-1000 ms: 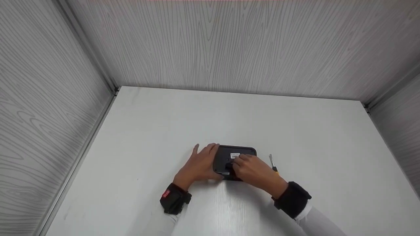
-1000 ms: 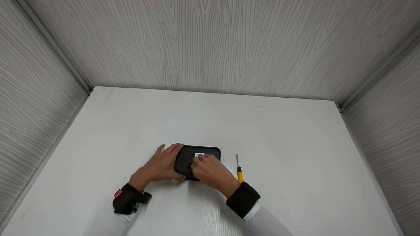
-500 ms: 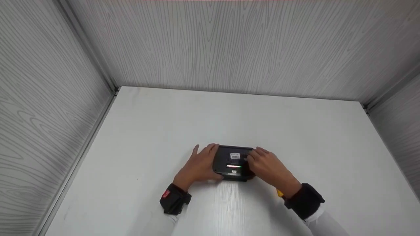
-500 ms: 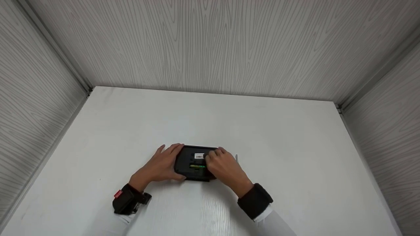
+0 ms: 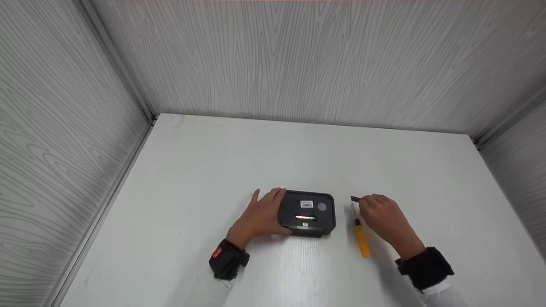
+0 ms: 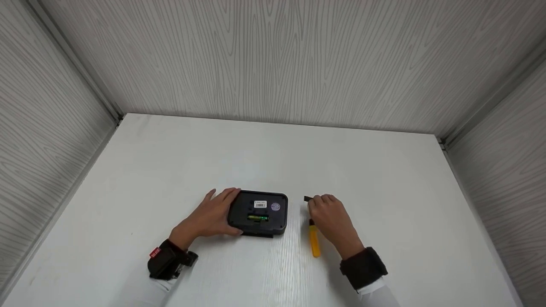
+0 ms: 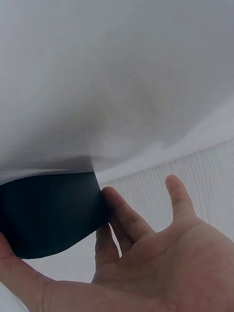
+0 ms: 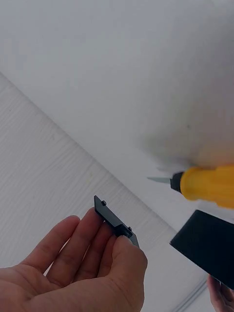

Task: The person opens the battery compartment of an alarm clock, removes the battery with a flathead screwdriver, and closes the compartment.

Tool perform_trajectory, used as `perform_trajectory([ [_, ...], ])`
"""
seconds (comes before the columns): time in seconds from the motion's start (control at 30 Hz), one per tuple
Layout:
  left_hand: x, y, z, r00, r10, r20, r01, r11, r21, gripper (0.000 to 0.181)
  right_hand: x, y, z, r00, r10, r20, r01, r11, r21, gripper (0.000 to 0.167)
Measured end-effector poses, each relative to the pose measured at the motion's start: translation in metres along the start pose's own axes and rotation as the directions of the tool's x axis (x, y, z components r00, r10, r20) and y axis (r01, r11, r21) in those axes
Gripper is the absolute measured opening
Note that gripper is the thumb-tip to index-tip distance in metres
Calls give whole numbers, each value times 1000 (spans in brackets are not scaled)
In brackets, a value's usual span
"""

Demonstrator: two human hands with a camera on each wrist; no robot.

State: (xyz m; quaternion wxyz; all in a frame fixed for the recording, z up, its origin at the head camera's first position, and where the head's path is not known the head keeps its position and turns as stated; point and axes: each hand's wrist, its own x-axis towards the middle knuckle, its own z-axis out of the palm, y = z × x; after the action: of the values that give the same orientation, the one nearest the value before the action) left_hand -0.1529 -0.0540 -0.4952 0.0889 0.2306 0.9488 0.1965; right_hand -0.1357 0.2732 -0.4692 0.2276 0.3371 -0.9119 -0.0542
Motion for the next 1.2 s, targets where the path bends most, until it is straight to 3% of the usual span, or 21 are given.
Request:
perform_trajectory([
  [0.4,2,0,2,1000,-2,-7,2,1000,-8,111,-42,35,7,987,95,131,-83,992,-97,14],
  [0.57,1,0,1,1000,1,-4,-1,1000,-4,111,-57,47,9,988,113,103,-105,991,-79,16],
  [0.87,1,-1,-1,1000,3,1,-3,1000,-11,113,-75,66,11,997,69,28,-68,997,-43,18],
  [1.2,1,0,-1,1000,-5,12,5,1000,-7,111,-88,68,17,992,91,92,-93,996,14,19],
])
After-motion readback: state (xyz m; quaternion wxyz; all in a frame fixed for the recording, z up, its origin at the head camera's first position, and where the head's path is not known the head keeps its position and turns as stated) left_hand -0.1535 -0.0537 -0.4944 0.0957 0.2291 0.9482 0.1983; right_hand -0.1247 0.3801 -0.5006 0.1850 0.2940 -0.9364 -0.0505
